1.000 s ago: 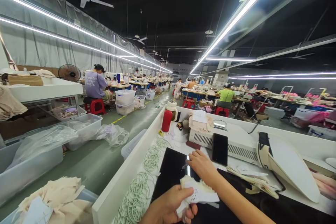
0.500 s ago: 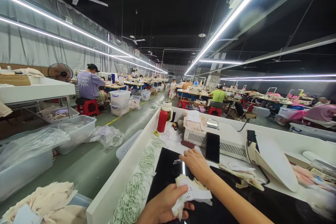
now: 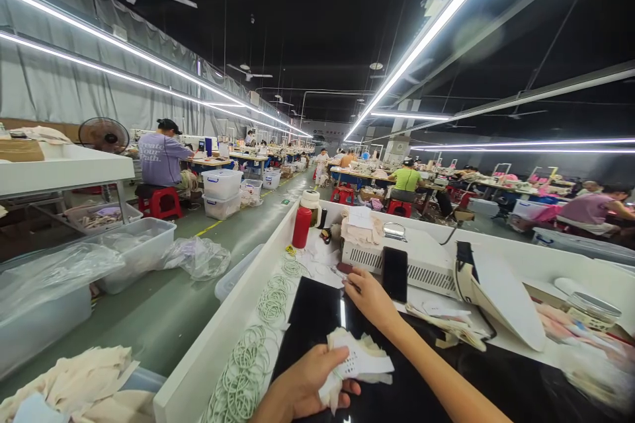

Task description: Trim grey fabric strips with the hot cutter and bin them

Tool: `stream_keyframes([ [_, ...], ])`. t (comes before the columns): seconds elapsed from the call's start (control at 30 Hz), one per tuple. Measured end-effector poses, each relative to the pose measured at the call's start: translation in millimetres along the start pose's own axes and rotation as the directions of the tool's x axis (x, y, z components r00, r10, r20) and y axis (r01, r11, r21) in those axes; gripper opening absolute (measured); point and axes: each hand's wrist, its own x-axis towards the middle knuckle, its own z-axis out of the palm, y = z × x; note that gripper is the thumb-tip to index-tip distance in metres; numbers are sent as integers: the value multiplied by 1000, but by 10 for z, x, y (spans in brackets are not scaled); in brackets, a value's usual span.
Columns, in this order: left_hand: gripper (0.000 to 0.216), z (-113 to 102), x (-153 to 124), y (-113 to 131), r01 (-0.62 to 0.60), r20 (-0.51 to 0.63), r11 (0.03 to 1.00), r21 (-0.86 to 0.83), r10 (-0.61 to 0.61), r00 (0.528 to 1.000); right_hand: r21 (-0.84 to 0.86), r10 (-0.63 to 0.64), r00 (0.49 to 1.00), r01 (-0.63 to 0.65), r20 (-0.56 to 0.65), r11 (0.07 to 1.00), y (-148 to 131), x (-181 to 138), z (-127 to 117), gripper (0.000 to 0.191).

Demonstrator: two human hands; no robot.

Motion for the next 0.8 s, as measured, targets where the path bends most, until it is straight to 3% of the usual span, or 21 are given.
stream_keyframes([
  [0.17,44,3,20,-14,-3,-3,1000,11,3,1000,176,101,991,-85,-85,981,10,20,6,19],
  [0.3,52,-11,31,-38,-27,0,999,42,27,1000,369,218,970,-164,-109,915,-68,-24,-201,26],
  [0.4,62,-15,31,-53,-64,7,995,82,64,998,562,324,942,-221,-89,797,-201,-172,-423,41],
  [0.53,69,13,17,-74,-122,22,977,177,120,993,785,444,896,-271,-5,557,-415,-580,-667,54],
  [0.67,63,76,-19,-79,-146,37,941,307,141,989,872,492,866,-310,94,379,-592,-1045,-753,42],
  [0.8,57,136,-64,-62,-146,41,890,432,142,989,878,506,847,-359,163,318,-718,-1313,-696,37],
])
